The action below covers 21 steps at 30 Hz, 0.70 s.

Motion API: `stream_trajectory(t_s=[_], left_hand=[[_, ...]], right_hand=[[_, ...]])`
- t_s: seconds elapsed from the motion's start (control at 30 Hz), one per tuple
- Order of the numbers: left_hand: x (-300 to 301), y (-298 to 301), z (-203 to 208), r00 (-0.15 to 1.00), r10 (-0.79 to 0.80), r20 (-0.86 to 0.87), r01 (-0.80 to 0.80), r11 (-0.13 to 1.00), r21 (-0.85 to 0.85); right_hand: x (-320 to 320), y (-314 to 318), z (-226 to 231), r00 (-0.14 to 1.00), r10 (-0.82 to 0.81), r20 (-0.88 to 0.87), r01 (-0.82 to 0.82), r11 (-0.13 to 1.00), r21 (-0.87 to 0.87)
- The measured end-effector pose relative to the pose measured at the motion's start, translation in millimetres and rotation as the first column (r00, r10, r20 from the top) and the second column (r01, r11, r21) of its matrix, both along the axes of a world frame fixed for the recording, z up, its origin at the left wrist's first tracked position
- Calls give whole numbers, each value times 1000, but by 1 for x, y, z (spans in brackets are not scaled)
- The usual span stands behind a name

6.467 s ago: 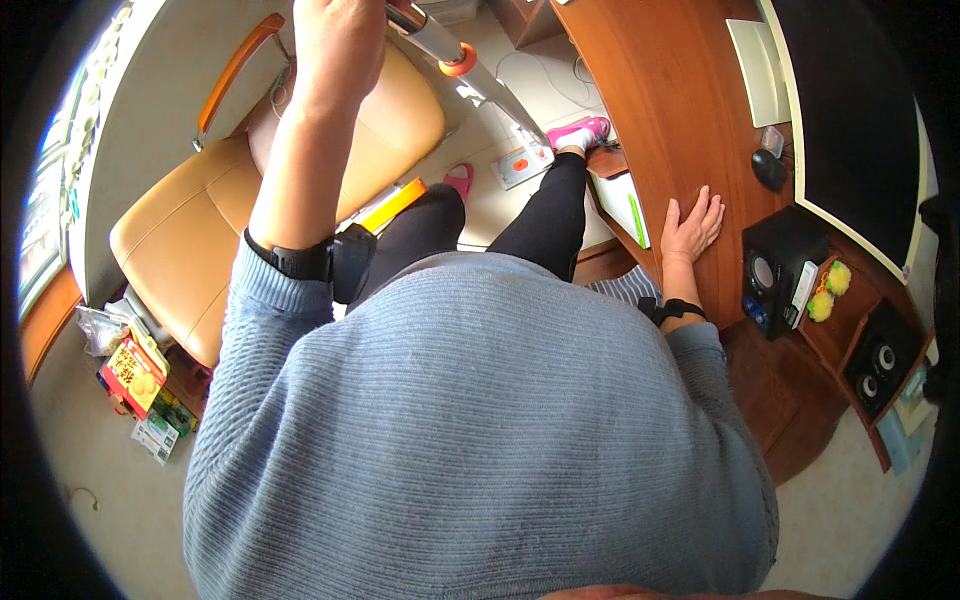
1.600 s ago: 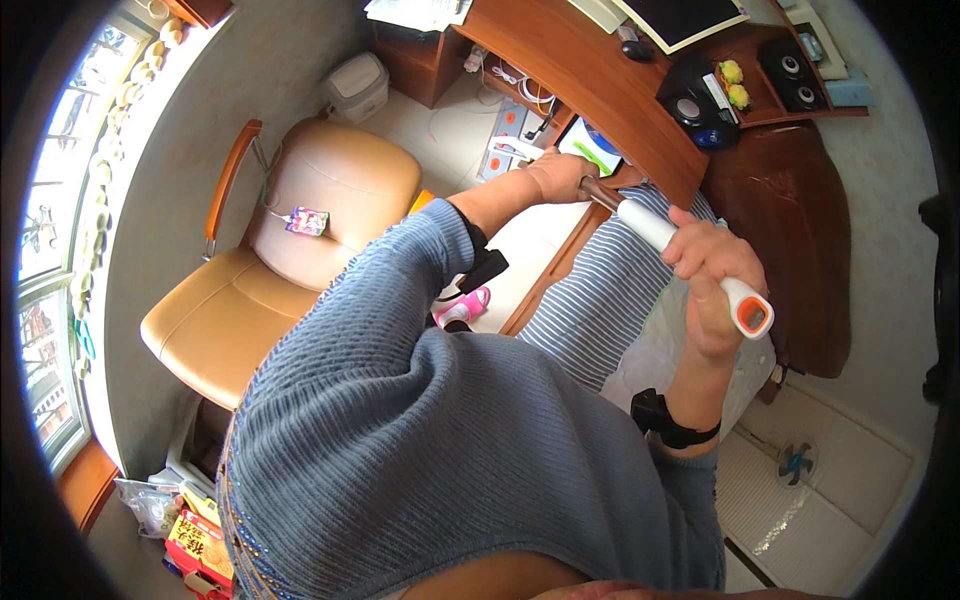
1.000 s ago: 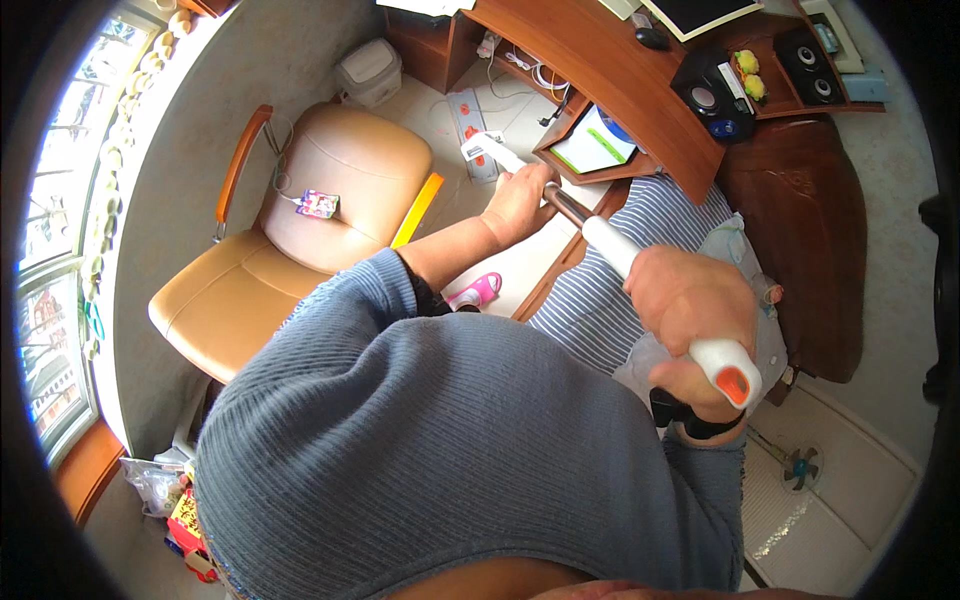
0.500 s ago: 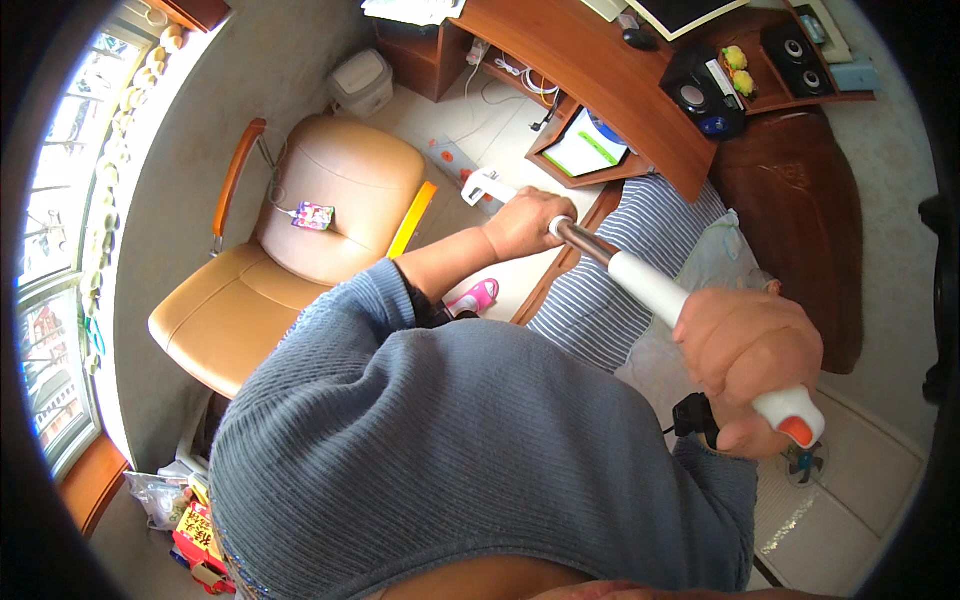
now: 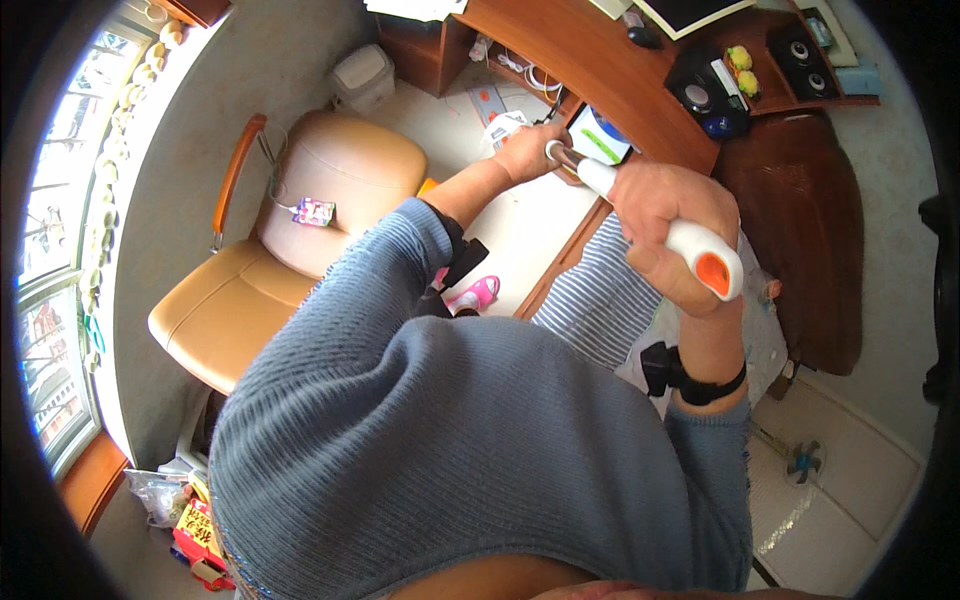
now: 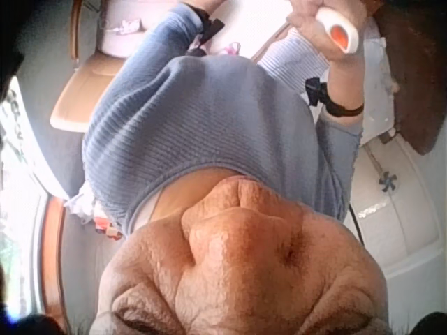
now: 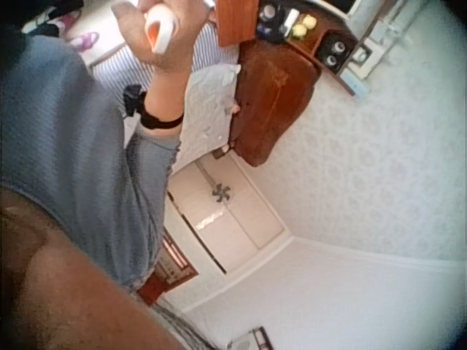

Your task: The person mops the floor in a bedroom using a mop, moving around a desk, chair, and bed. They briefly pick up a red bag to clear the path, then continue mopping and exit the room into a hallway.

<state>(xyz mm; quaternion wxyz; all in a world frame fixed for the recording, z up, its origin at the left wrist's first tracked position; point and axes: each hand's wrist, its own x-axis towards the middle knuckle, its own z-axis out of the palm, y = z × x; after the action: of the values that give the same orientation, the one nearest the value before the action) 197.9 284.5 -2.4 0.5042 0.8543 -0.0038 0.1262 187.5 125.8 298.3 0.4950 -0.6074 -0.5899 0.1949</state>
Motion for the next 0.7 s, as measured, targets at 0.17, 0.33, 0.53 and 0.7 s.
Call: stream_trajectory(t_s=[0.17, 0.33, 0.53, 0.7], left_hand=[[-31, -9, -1, 992, 121, 35, -114, 983, -146], [-74, -14, 15, 984, 172, -37, -176, 972, -156], [-116, -29, 43, 979, 165, -123, -170, 985, -33], [-114, -30, 56, 997, 81, 19, -81, 997, 18]], right_hand=[[-8, 8, 15, 991, 131, -32, -134, 984, -121], [-19, 13, 41, 966, 244, -89, -255, 957, -139], [-29, 5, 67, 940, 309, -147, -327, 937, -126], [-28, -1, 75, 935, 302, -185, -311, 950, -20]])
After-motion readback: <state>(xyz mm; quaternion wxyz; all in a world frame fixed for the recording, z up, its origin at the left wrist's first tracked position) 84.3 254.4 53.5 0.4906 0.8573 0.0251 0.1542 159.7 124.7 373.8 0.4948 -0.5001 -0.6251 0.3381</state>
